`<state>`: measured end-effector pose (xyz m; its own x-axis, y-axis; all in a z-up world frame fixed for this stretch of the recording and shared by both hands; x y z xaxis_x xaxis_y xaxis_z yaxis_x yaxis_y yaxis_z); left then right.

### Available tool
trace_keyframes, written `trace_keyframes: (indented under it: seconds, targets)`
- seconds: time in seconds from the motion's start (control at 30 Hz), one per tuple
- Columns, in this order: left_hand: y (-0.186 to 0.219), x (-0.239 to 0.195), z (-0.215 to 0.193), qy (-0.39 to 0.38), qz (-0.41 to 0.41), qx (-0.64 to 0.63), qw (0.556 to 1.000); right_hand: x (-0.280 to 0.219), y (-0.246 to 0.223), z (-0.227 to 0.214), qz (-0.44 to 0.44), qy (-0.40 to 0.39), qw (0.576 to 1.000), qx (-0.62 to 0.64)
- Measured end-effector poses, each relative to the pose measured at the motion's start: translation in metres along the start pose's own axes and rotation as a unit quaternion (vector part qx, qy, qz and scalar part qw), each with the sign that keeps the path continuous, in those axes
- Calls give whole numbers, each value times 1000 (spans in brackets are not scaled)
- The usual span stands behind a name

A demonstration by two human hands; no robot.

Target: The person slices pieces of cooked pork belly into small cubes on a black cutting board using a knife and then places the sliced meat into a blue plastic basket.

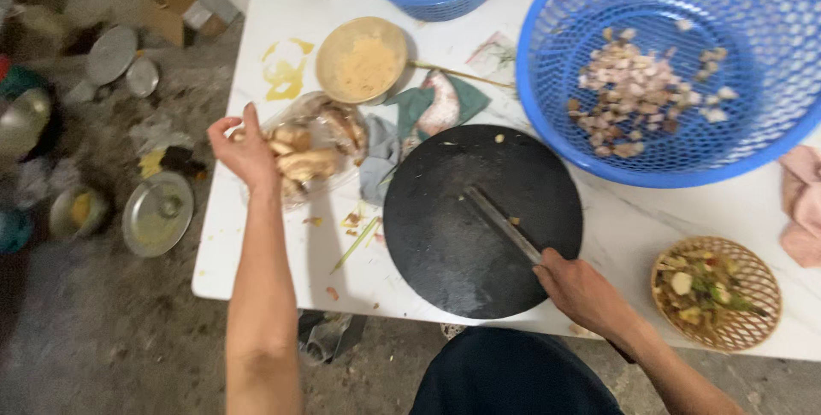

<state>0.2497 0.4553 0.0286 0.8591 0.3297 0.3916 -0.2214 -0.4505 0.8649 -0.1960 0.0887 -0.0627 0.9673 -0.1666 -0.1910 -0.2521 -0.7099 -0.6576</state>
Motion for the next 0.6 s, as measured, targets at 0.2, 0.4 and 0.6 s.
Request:
trace_keyframes:
  seconds: [0.2, 0.4, 0.6]
  targets:
    - [23, -57, 7, -89, -92, -273, 954, 0, 3, -3, -11, 27, 999, -14]
    - [24, -213, 69, -219, -32, -173, 960, -11, 12, -29, 127, 31, 990, 45]
    - [63, -279, 83, -207, 282, 101, 931, -22, -7, -54, 159, 49, 985, 43]
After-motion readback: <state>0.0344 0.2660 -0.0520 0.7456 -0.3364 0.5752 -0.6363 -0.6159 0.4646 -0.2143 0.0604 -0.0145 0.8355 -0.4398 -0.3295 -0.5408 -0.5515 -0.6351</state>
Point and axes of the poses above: each hand's wrist, its own x-axis towards the middle knuckle, its own z-axis out of the palm, y = z × x, the point moved 8 cm from there along x, towards the middle knuckle, and after that the axes turned 6 degrees about -z, right-handed, at the moved point
